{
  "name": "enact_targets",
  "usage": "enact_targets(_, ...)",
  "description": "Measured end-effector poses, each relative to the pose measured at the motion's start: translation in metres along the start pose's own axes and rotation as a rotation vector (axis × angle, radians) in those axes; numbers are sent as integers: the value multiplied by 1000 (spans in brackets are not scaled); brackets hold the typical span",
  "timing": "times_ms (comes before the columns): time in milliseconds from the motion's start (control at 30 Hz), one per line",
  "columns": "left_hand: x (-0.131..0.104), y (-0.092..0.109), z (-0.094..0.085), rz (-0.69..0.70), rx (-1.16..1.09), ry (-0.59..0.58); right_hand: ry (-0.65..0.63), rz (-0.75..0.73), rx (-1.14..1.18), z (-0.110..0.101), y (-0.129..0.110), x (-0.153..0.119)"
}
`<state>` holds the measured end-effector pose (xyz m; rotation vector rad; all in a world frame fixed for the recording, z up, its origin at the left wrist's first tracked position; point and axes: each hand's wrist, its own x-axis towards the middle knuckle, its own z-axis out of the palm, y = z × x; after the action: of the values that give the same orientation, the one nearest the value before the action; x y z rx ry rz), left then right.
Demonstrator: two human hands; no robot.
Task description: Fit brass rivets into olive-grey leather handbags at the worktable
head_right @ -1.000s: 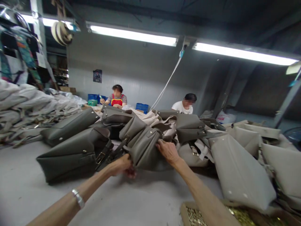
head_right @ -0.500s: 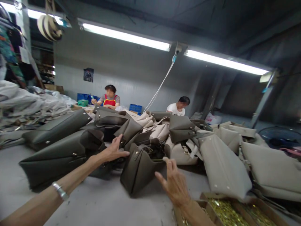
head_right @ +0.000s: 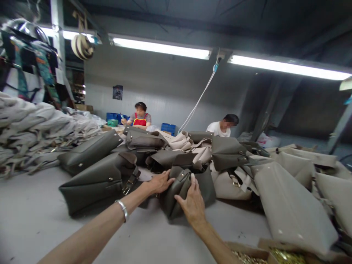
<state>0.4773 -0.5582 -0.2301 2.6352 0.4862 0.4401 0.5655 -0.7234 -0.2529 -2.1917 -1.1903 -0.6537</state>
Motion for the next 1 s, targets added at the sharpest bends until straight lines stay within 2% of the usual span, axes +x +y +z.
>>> enact_targets(133, -8, -5, -9, -7, 64, -25, -11, -60, -115, 27, 14, 23)
enact_targets(267, -15, -14, -36, -29, 167, -56, -57, -68, -141, 42, 27, 49)
enact_targets(433, -11, -41, -92, -121, 338, 112, -81, -50, -127, 51, 34, 64)
enact_targets(533, 3, -61, -114, -174, 412, 199, -61, -14, -100, 52, 39, 58)
enact_targets(633, 22, -79, -115, -204, 448, 218, -29, 47, -63, 54, 47, 47)
enact_targets(833, 59, -112, -89, -212, 453, 215, -7, 108, 32, 64, 57, 32)
enact_targets(933, 66, -126, -80, -224, 432, 207, -34, 122, 75, 68, 60, 31)
enact_targets(1000, 62, -134, -76, -237, 422, 200, -59, 127, 99, 70, 63, 32)
